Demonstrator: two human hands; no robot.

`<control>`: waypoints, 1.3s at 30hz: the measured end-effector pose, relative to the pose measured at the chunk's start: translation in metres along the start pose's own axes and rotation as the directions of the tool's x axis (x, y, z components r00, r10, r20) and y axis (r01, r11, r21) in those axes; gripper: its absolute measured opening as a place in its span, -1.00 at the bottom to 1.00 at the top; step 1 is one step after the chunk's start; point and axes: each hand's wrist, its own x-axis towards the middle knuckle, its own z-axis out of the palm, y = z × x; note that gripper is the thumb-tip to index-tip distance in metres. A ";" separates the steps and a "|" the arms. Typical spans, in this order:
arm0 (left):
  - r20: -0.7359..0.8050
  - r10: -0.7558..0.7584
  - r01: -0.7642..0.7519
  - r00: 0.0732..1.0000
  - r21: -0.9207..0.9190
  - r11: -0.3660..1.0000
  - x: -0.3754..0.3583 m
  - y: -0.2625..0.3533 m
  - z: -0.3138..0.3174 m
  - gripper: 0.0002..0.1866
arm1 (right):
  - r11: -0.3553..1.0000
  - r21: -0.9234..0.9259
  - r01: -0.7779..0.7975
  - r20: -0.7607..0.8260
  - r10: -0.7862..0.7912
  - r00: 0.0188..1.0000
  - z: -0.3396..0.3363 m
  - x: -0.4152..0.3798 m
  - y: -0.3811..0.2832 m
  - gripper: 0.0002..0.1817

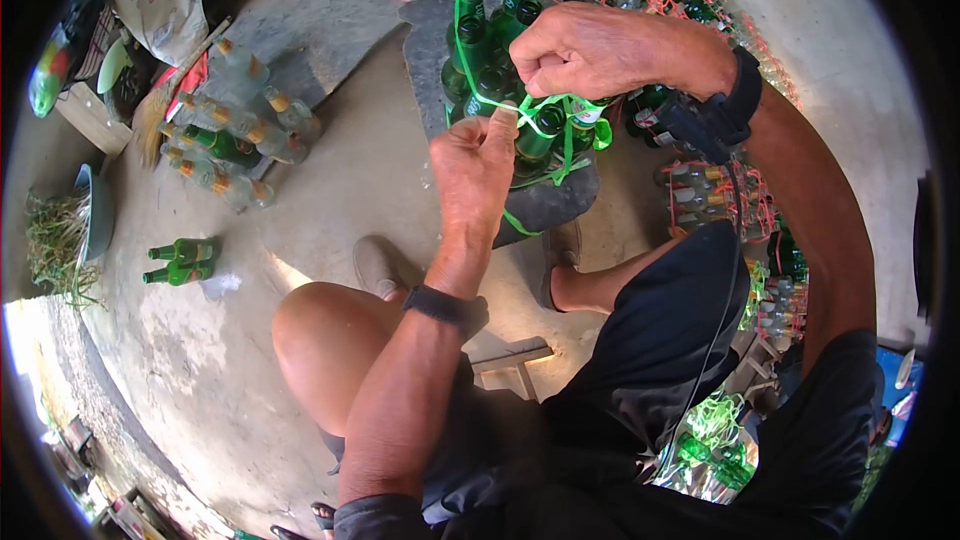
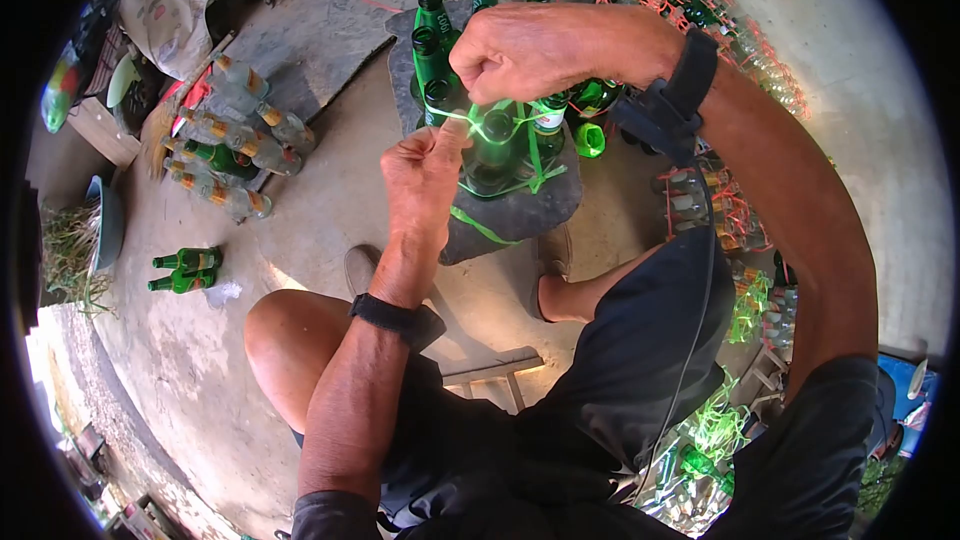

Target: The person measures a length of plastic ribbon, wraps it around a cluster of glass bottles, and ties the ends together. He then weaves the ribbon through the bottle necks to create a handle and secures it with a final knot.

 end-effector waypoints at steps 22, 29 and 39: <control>-0.003 -0.019 0.019 1.000 0.014 1.000 -0.004 0.007 -0.003 -0.60 | 0.993 -0.103 -0.055 0.070 0.062 0.996 -0.021 0.002 -0.001 -0.76; 0.023 -0.085 0.086 0.996 -0.051 0.995 -0.006 0.016 -0.001 -0.74 | 0.989 -0.144 -0.022 -0.011 0.021 1.000 -0.016 0.000 0.006 -0.74; 0.106 -0.068 0.079 0.992 -0.105 0.991 -0.005 0.014 0.005 -0.82 | 0.895 -0.441 -0.068 -0.142 0.005 0.990 -0.015 -0.003 0.014 -0.64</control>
